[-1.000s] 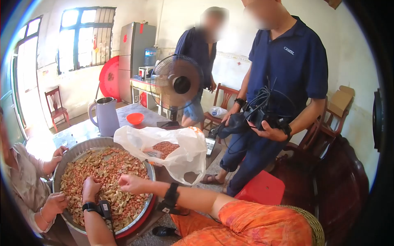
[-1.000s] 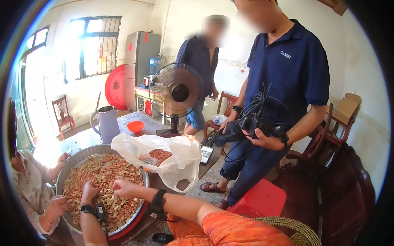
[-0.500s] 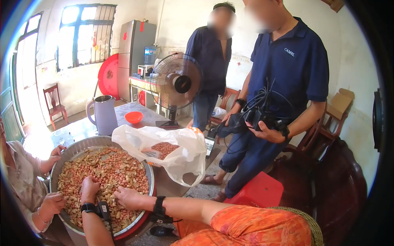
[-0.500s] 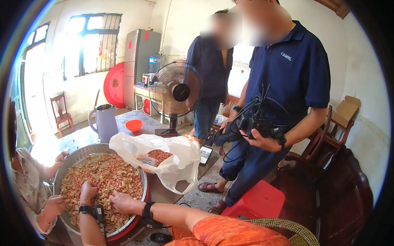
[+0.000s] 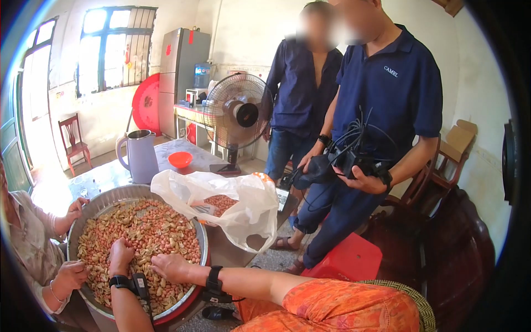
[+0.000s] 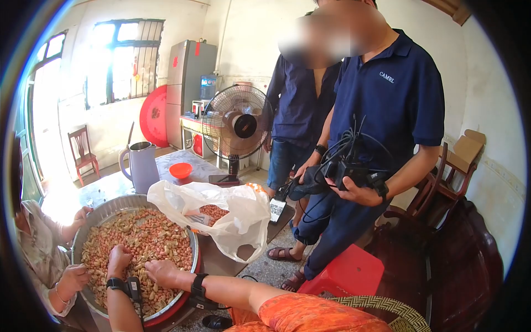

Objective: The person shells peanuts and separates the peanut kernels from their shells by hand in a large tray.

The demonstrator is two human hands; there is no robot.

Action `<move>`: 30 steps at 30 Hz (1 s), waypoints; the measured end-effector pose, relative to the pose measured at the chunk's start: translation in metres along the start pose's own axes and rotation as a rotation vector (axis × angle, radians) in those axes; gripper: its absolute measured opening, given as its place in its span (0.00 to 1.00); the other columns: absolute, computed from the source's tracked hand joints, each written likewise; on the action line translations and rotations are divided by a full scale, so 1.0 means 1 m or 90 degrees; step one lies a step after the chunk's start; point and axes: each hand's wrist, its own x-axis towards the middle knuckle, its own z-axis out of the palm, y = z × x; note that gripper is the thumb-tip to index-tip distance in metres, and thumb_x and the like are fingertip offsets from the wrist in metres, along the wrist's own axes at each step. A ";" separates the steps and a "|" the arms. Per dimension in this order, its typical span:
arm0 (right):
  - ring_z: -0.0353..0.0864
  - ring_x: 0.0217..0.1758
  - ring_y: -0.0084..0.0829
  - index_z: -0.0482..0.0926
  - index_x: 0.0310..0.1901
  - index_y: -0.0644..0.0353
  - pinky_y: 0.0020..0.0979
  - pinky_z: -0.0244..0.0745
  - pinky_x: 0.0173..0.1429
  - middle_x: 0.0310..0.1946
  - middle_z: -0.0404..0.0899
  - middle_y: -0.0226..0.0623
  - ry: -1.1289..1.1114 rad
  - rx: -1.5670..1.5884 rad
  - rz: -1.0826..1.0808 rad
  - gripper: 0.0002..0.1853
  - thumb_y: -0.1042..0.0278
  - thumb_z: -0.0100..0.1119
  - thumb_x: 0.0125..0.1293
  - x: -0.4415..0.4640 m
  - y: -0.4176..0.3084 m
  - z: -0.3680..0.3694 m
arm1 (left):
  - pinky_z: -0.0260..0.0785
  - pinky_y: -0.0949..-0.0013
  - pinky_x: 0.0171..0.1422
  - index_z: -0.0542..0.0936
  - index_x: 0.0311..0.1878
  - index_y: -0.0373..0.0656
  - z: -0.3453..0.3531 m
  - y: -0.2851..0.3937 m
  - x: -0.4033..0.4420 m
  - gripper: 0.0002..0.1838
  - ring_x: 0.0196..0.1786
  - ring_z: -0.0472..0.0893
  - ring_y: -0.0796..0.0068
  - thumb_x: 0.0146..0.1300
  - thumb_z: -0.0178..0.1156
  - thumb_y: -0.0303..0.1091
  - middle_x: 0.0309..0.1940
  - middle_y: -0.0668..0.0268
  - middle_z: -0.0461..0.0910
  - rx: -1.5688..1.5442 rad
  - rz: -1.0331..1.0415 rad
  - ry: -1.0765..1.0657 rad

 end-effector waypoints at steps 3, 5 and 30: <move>0.74 0.34 0.47 0.67 0.33 0.61 0.43 0.69 0.36 0.29 0.72 0.44 0.044 0.011 -0.011 0.12 0.60 0.47 0.59 0.000 0.000 0.001 | 0.67 0.62 0.43 0.76 0.26 0.40 -0.003 0.003 0.000 0.05 0.39 0.75 0.57 0.42 0.57 0.29 0.31 0.55 0.77 -0.012 -0.014 -0.043; 0.73 0.34 0.47 0.68 0.32 0.61 0.43 0.69 0.36 0.29 0.72 0.44 0.047 0.028 -0.006 0.12 0.60 0.47 0.59 0.000 0.000 0.000 | 0.68 0.62 0.41 0.76 0.26 0.39 -0.003 0.004 -0.001 0.05 0.38 0.76 0.56 0.43 0.57 0.28 0.30 0.54 0.77 -0.038 -0.025 -0.024; 0.69 0.42 0.49 0.66 0.41 0.61 0.42 0.66 0.45 0.38 0.66 0.49 0.193 0.137 0.037 0.13 0.76 0.44 0.51 0.007 0.026 0.012 | 0.69 0.62 0.36 0.77 0.26 0.39 0.002 -0.010 0.008 0.06 0.32 0.78 0.58 0.44 0.53 0.27 0.24 0.53 0.77 -0.091 -0.060 -0.048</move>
